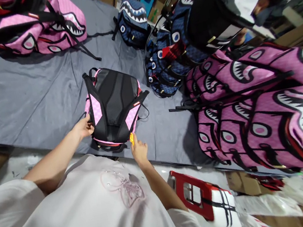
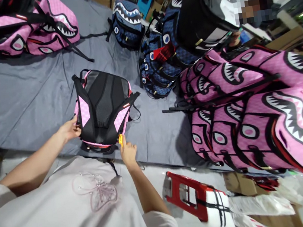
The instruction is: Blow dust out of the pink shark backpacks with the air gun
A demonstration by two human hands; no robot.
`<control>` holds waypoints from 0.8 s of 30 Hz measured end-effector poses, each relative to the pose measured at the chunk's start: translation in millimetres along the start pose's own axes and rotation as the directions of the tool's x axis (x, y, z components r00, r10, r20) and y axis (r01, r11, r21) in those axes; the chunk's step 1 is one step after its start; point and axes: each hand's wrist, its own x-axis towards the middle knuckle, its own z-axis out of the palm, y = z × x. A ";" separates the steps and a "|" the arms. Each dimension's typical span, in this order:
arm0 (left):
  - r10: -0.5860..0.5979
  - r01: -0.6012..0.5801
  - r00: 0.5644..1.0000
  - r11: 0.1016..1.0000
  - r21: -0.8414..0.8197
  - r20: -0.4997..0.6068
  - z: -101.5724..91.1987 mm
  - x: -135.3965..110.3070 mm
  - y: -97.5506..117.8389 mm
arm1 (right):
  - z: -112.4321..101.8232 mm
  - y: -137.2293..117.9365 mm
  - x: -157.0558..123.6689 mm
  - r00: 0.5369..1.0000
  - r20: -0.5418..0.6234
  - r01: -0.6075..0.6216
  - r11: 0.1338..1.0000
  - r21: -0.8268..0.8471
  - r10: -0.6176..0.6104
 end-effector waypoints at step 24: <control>0.090 -0.054 0.961 0.989 -0.140 0.263 -7.7 40.2 -34.6 | 25.7 -3.1 14.0 0.998 -0.010 -0.058 0.960 0.273 0.063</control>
